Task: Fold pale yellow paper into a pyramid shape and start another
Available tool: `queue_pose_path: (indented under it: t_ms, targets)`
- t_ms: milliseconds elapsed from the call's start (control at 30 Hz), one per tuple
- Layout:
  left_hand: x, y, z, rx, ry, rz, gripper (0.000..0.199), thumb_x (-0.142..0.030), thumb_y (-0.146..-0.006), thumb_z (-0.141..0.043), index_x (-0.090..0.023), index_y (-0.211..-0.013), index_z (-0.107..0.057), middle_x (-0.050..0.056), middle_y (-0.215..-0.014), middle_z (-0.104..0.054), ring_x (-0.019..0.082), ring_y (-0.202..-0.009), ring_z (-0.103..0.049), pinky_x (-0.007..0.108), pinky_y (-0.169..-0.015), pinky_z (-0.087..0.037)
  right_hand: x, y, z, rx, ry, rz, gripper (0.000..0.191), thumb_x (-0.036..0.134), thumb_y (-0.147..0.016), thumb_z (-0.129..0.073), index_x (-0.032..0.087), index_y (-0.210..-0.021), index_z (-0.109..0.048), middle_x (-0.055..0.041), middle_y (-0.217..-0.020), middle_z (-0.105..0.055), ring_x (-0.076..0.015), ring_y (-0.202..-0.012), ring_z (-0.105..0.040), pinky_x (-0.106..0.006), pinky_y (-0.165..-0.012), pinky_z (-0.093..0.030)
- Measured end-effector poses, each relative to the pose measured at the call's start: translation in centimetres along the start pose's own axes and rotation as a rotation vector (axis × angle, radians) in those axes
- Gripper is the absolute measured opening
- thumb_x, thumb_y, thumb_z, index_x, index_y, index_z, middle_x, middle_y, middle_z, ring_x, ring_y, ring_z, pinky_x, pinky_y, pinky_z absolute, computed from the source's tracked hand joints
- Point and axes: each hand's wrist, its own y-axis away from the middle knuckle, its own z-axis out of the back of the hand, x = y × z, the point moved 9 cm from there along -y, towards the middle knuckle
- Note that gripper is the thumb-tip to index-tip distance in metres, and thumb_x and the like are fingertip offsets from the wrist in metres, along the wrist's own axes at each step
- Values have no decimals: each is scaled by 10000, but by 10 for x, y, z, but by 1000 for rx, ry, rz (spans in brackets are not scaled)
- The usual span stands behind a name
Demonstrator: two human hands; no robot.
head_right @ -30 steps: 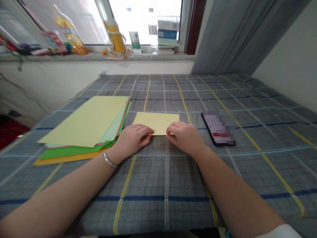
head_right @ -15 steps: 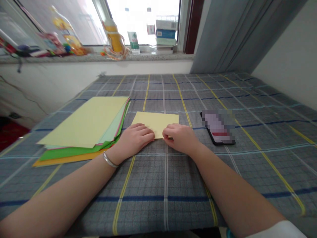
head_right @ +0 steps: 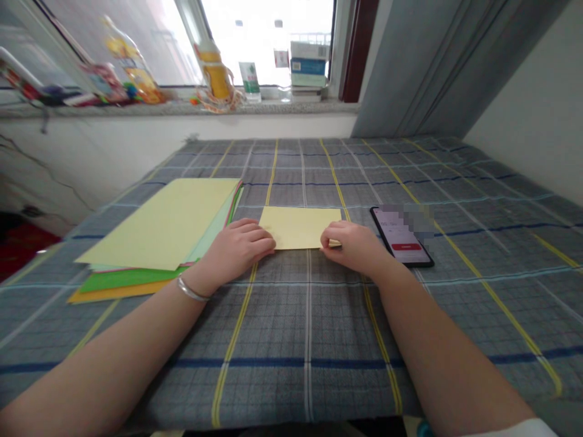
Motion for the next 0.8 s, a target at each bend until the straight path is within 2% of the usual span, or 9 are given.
queue_pose_path:
  t_ms: [167, 267, 433, 600, 733, 800]
  targets:
    - [12, 8, 7, 37, 26, -25, 182, -261, -954, -524, -199, -833, -646, 19, -866, -684, 179, -820, -602, 318, -785, -442, -6, 3, -1, 41, -29, -2, 64, 196, -809, -583, 221, -756, -608, -15, -836, -669, -175, -811, -595, -284, -750, -418]
    - [22, 13, 6, 72, 37, -2, 213, -284, -961, -508, -193, -836, -655, 27, -862, -678, 180, -808, -603, 309, -740, -443, -7, 4, -4, 60, -49, 0, 56, 191, -791, -585, 220, -748, -605, -10, -819, -666, -166, -784, -592, -278, -732, -419]
    - [35, 19, -5, 167, 52, 60, 231, -310, -953, -517, -194, -803, -649, 38, -846, -669, 183, -794, -606, 307, -727, -444, -10, 6, -9, 110, -83, -12, 59, 172, -763, -586, 223, -737, -602, 4, -793, -666, -151, -737, -593, -268, -700, -423]
    - [42, 21, -18, 213, 100, 140, 172, -273, -936, -529, -185, -848, -648, 37, -812, -674, 187, -776, -629, 301, -709, -442, -9, 6, -15, 134, -67, -14, 80, 156, -741, -588, 227, -767, -615, -9, -826, -674, -169, -789, -609, -289, -751, -456]
    - [38, 19, -20, 175, 93, 215, 185, -285, -947, -509, -186, -995, -658, 49, -872, -697, 202, -806, -647, 327, -752, -441, -20, 9, -15, 98, 49, -79, 452, 62, -653, -586, 217, -1077, -626, -67, -1109, -666, -228, -1039, -597, -356, -908, -464]
    - [32, 17, -19, 160, 64, 223, 226, -311, -962, -482, -194, -967, -676, 55, -867, -699, 211, -814, -648, 349, -775, -431, -31, 12, -12, 81, 137, -124, 600, 13, -632, -559, 203, -1201, -596, -95, -1231, -631, -254, -1145, -560, -395, -973, -443]
